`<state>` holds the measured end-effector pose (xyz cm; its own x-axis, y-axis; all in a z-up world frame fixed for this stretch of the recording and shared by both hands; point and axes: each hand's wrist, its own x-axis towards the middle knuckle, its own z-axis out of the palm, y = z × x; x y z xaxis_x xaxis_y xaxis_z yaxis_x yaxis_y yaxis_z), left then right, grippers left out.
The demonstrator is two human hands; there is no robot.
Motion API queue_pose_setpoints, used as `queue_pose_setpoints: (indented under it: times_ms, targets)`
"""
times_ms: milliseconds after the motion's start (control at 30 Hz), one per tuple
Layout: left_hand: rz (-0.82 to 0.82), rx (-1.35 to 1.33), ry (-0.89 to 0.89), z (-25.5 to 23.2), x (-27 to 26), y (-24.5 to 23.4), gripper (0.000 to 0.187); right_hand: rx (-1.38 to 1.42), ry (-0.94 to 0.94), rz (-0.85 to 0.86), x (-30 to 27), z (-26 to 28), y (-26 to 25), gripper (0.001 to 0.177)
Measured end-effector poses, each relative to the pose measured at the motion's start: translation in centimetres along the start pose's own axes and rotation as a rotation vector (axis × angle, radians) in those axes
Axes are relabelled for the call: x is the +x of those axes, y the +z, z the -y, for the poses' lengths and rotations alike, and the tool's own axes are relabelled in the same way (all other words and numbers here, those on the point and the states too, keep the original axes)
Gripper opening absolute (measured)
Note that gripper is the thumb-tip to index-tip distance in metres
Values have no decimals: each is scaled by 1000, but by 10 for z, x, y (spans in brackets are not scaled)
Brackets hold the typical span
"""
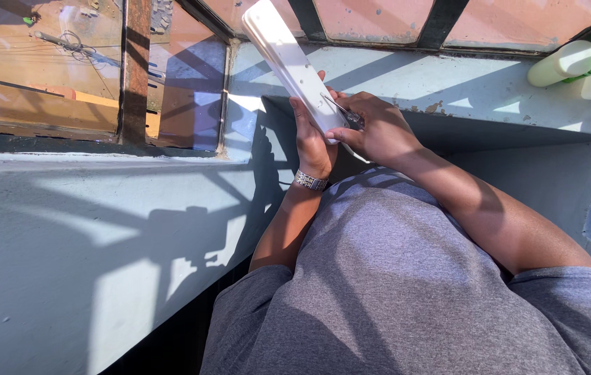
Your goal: The person uses a screwdriver to unscrew and open a white power strip, then adjusts the internal wiring.
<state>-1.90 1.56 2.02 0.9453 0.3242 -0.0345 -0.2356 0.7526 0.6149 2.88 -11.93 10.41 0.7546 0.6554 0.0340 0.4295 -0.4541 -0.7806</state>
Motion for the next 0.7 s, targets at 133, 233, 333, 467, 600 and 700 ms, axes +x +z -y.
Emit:
queue_pose_setpoints:
  times_ms: [133,233,333,467,600,700]
  targets:
    - [-21,1,31,-12,4,-11,82,33,141,74,-14,3,-16,55]
    - [-36,-32,77,-21,6,-22,84,100,234,243,-23,5,-28,48]
    - [-102,-38,41,-30,5,-28,84,-59,58,212,-31,11,-33,33]
    - [-71,-110,39,-39,3,-29,87,-145,-83,211,-36,27,-32,45]
    - [-36,-46,97,-40,2,-27,88,24,82,258,-37,35,-30,48]
    - [-37,31,138,-38,0,-22,88,351,178,347,-34,32,-21,49]
